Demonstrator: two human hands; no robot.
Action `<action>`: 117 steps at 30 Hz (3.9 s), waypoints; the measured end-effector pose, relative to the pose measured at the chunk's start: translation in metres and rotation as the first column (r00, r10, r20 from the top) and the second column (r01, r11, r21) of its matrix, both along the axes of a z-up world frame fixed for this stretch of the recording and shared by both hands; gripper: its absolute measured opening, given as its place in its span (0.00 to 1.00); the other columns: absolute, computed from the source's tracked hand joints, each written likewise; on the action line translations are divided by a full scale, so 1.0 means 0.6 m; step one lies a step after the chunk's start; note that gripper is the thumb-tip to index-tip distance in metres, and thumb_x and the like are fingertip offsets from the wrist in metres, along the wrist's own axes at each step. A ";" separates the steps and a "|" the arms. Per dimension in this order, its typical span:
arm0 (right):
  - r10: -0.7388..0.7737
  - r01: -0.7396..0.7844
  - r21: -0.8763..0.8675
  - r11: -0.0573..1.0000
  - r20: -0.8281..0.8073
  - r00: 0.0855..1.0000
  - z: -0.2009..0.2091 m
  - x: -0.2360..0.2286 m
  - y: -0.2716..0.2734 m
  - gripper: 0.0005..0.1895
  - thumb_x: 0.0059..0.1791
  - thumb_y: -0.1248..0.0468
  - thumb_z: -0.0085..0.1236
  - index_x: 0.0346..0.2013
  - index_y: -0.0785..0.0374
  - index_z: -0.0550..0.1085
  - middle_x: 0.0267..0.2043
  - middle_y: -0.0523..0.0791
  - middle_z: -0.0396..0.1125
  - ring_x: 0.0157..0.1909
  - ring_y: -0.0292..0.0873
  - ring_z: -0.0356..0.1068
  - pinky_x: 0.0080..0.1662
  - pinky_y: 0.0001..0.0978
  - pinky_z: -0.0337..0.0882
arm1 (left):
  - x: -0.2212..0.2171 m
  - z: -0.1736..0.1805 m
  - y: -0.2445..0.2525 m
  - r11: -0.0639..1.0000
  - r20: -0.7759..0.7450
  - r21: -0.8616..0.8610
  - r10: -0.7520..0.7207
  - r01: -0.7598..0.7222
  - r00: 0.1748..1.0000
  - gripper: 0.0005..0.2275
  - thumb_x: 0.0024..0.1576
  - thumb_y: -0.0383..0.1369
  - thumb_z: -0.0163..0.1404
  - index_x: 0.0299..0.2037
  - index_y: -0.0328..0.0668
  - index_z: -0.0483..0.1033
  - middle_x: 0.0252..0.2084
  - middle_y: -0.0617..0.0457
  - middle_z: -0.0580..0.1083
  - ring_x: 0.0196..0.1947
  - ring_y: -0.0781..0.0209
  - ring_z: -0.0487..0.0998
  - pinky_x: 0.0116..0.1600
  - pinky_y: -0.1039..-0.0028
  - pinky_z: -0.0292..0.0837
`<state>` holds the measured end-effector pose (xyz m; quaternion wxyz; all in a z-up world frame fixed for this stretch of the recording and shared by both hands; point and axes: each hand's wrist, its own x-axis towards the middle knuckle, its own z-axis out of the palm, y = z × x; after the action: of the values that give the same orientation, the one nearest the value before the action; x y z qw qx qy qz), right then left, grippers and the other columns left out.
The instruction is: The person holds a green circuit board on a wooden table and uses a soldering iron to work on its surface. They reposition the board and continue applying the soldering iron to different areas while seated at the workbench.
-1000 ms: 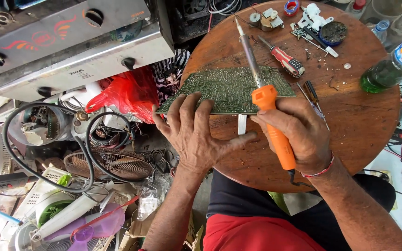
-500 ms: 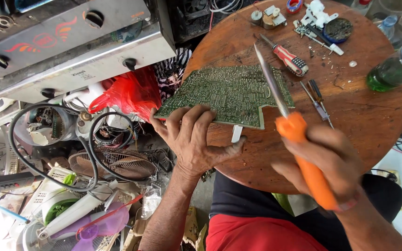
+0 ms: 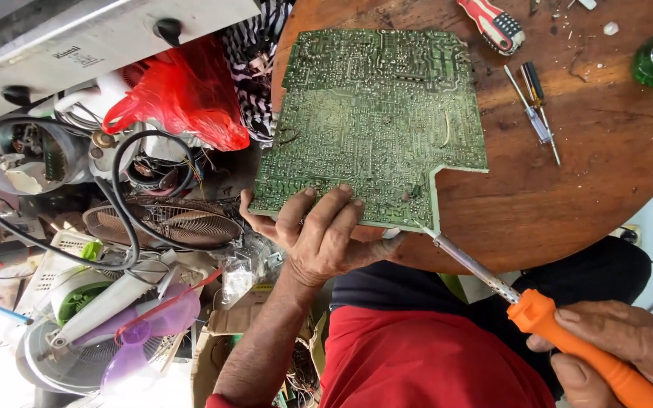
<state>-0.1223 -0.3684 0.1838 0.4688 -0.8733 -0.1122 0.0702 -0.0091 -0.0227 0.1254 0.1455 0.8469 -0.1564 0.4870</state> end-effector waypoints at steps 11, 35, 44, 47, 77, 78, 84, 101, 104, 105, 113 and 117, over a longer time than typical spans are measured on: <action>0.010 -0.001 -0.161 0.987 0.054 0.998 0.056 0.029 0.049 0.22 0.42 0.58 0.60 0.51 0.53 0.75 0.38 0.35 0.82 0.45 0.30 0.83 0.49 0.21 0.79 | -0.008 -0.004 0.021 0.993 -0.064 0.102 -0.044 0.050 0.997 0.19 0.57 0.63 0.48 0.40 0.64 0.77 0.43 0.70 0.80 0.47 0.60 0.74 0.64 0.27 0.41; 0.381 -0.227 -0.347 0.910 0.484 0.788 0.074 0.054 0.070 0.17 0.43 0.59 0.67 0.45 0.57 0.77 0.37 0.43 0.76 0.34 0.39 0.77 0.38 0.34 0.80 | -0.006 0.008 0.026 0.985 -0.102 0.154 -0.062 0.077 0.993 0.24 0.57 0.68 0.48 0.42 0.62 0.76 0.45 0.69 0.79 0.47 0.58 0.73 0.64 0.27 0.41; 0.401 -0.181 -0.402 0.898 0.575 0.713 0.081 0.056 0.095 0.09 0.47 0.64 0.59 0.42 0.59 0.78 0.34 0.42 0.75 0.31 0.40 0.76 0.37 0.34 0.79 | -0.001 0.011 0.021 0.985 -0.092 0.154 -0.061 0.075 0.994 0.25 0.56 0.69 0.50 0.41 0.60 0.77 0.45 0.68 0.80 0.45 0.57 0.74 0.64 0.27 0.42; 0.461 -0.193 -0.457 0.868 0.598 0.656 0.067 0.052 0.081 0.10 0.47 0.65 0.60 0.43 0.57 0.78 0.34 0.42 0.75 0.30 0.42 0.76 0.36 0.38 0.79 | 0.001 0.012 0.023 0.984 -0.098 0.163 -0.057 0.072 0.994 0.26 0.56 0.70 0.50 0.41 0.61 0.77 0.46 0.68 0.79 0.44 0.57 0.75 0.64 0.27 0.41; 0.407 -0.245 -0.400 0.883 0.393 0.824 0.083 0.052 0.059 0.19 0.40 0.55 0.70 0.45 0.52 0.79 0.40 0.41 0.77 0.37 0.41 0.80 0.43 0.39 0.82 | 0.005 0.002 0.029 0.982 -0.069 0.166 -0.083 0.093 0.994 0.31 0.54 0.76 0.46 0.42 0.60 0.76 0.45 0.68 0.80 0.45 0.58 0.75 0.65 0.27 0.38; 0.408 -0.247 -0.400 0.883 0.392 0.824 0.084 0.053 0.059 0.19 0.40 0.55 0.70 0.45 0.52 0.79 0.40 0.41 0.77 0.37 0.41 0.80 0.43 0.39 0.82 | 0.004 0.002 0.029 0.982 -0.070 0.166 -0.082 0.092 0.994 0.31 0.54 0.76 0.46 0.42 0.60 0.76 0.45 0.68 0.80 0.45 0.58 0.75 0.65 0.27 0.38; 0.412 -0.251 -0.380 0.890 0.436 0.800 0.084 0.060 0.065 0.18 0.43 0.58 0.68 0.46 0.54 0.78 0.39 0.41 0.76 0.36 0.41 0.79 0.41 0.37 0.82 | 0.003 0.006 0.031 0.981 -0.101 0.167 -0.087 0.103 0.991 0.30 0.54 0.75 0.49 0.43 0.59 0.77 0.47 0.68 0.80 0.47 0.58 0.75 0.66 0.27 0.38; 0.403 -0.243 -0.351 0.905 0.515 0.756 0.069 0.075 0.053 0.14 0.42 0.60 0.66 0.41 0.54 0.79 0.35 0.42 0.75 0.31 0.38 0.77 0.39 0.38 0.82 | 0.003 0.005 0.034 0.972 -0.132 0.205 -0.088 0.114 0.987 0.29 0.57 0.74 0.46 0.42 0.60 0.77 0.50 0.68 0.79 0.45 0.57 0.78 0.64 0.24 0.39; 0.389 -0.254 -0.324 0.912 0.475 0.789 0.070 0.077 0.054 0.16 0.41 0.61 0.68 0.43 0.54 0.78 0.35 0.42 0.74 0.32 0.39 0.77 0.37 0.35 0.82 | 0.003 0.009 0.033 0.978 -0.134 0.176 -0.089 0.112 0.987 0.26 0.57 0.71 0.51 0.40 0.61 0.77 0.48 0.68 0.79 0.46 0.57 0.76 0.64 0.25 0.39; 0.386 -0.250 -0.324 0.912 0.475 0.791 0.074 0.080 0.051 0.16 0.41 0.61 0.68 0.43 0.54 0.78 0.35 0.42 0.74 0.32 0.39 0.77 0.37 0.35 0.82 | 0.003 0.009 0.033 0.977 -0.135 0.176 -0.093 0.116 0.986 0.26 0.57 0.71 0.51 0.40 0.61 0.77 0.48 0.68 0.79 0.46 0.57 0.76 0.64 0.25 0.39; 0.682 -0.525 -0.438 0.730 0.416 0.602 0.087 0.125 0.032 0.20 0.48 0.56 0.62 0.52 0.58 0.74 0.47 0.45 0.74 0.44 0.41 0.79 0.46 0.39 0.83 | 0.001 0.004 0.042 0.975 -0.159 0.186 -0.089 0.119 0.983 0.26 0.57 0.70 0.50 0.42 0.60 0.77 0.50 0.68 0.79 0.49 0.56 0.75 0.64 0.23 0.39; 0.519 -0.373 -0.375 0.849 0.453 0.725 0.059 0.104 0.028 0.21 0.41 0.57 0.71 0.47 0.54 0.77 0.41 0.41 0.76 0.38 0.38 0.79 0.44 0.37 0.83 | 0.003 -0.001 0.042 0.976 -0.145 0.194 -0.069 0.096 0.987 0.28 0.56 0.73 0.50 0.43 0.61 0.77 0.50 0.68 0.78 0.50 0.56 0.75 0.64 0.24 0.38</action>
<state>-0.0597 -0.3516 0.2189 0.2693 -0.8564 -0.4375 -0.0522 -0.0073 0.0028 0.1246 0.0901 0.8816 -0.2293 0.4026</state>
